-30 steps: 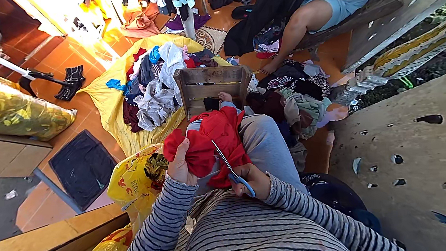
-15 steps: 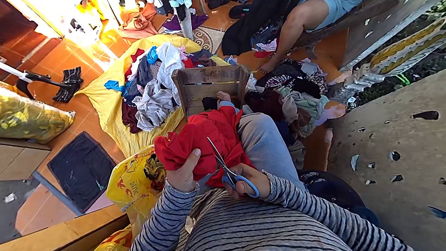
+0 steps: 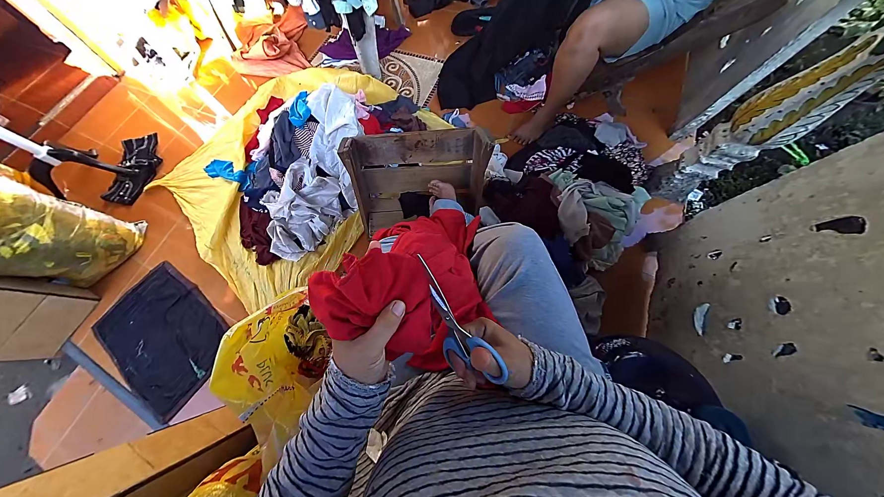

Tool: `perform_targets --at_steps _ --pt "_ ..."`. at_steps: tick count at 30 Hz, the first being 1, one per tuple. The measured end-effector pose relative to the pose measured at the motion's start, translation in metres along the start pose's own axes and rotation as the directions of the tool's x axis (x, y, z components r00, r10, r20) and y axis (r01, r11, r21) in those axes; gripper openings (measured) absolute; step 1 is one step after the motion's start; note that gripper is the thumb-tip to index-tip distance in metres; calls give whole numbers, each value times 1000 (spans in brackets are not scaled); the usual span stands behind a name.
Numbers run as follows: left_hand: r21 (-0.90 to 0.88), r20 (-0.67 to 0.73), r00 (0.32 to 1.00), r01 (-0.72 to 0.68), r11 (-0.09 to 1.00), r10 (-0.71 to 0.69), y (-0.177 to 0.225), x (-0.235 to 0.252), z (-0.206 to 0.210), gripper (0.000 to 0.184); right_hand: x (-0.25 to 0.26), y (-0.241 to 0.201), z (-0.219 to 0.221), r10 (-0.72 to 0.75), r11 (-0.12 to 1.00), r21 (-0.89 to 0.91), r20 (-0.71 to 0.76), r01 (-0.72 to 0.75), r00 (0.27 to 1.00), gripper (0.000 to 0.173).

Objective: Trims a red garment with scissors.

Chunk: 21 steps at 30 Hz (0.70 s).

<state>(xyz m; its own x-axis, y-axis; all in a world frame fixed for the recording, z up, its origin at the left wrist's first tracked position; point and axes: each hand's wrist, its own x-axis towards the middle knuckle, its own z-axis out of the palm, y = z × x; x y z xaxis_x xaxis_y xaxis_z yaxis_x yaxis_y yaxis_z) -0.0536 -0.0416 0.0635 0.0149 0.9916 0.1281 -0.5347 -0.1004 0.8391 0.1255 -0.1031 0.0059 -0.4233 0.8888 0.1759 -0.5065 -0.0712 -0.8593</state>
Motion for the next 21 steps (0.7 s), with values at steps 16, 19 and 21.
perform_targets --at_steps 16,19,21 --pt "-287 -285 717 569 771 -636 9 19 4 34 0 -17 6 421 741 -391 -362 -546 831 45" --pt "-162 -65 749 644 748 -659 9 22 -6 47 -1 -17 5 404 746 -406 -354 -528 843 47" --pt "-93 41 663 747 658 -747 12 20 -9 40 -2 -16 6 381 756 -419 -342 -502 859 49"
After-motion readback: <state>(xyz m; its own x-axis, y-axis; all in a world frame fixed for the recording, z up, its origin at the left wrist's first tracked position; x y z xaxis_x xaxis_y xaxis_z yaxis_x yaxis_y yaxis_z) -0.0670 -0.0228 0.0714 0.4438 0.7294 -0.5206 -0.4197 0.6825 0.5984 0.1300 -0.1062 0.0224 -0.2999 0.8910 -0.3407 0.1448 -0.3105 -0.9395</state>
